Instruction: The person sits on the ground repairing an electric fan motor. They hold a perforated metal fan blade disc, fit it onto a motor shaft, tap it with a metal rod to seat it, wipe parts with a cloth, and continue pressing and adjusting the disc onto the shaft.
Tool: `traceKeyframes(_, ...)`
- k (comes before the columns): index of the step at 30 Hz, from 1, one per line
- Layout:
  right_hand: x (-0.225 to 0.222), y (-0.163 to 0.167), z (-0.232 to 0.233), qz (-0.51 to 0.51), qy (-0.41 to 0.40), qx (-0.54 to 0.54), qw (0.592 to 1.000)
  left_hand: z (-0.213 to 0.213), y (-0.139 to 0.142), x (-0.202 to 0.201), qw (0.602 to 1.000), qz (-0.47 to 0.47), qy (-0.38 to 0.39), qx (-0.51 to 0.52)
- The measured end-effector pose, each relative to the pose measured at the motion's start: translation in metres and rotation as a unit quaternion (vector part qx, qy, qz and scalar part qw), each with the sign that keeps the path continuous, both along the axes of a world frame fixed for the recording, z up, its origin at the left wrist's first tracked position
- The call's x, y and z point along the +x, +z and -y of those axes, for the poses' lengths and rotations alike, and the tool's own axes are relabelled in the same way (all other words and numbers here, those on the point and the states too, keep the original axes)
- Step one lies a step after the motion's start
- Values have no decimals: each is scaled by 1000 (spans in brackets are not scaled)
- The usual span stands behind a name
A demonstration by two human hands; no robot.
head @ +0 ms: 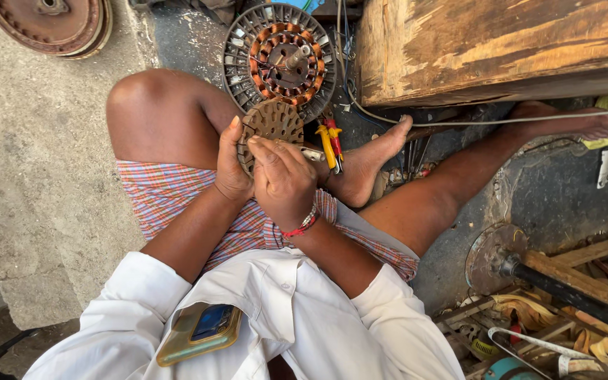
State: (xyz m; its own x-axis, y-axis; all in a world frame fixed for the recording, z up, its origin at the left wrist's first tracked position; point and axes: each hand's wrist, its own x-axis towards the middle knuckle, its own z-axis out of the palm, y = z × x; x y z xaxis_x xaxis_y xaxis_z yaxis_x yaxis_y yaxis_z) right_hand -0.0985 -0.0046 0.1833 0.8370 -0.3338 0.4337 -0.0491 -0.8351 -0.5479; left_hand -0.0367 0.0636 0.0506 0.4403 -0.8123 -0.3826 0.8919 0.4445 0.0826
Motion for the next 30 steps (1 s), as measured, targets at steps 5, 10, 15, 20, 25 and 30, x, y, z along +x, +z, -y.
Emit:
traceKeyframes(5, 7, 1, -7, -22, 45, -35, 998, -10, 6, 4, 1000, 13, -28, -4)
traceKeyframes(10, 8, 1, -11, -39, 20, -31, 999, -15, 11, 7, 998, 48, -12, -36)
traceKeyframes(15, 10, 3, -17, -26, 69, -70, 995, -22, -10, 3, 999, -11, -25, 23)
traceKeyframes(20, 23, 6, -19, -27, 44, -58, 997, -22, -30, -2, 982, 0, 100, -162)
traceKeyframes(25, 22, 8, -24, -30, 72, -87, 993, -29, -18, 8, 1000, -10, 9, -2)
traceKeyframes(30, 24, 1, -22, -38, 57, -97, 993, -24, -3, 13, 998, 4, 62, -24)
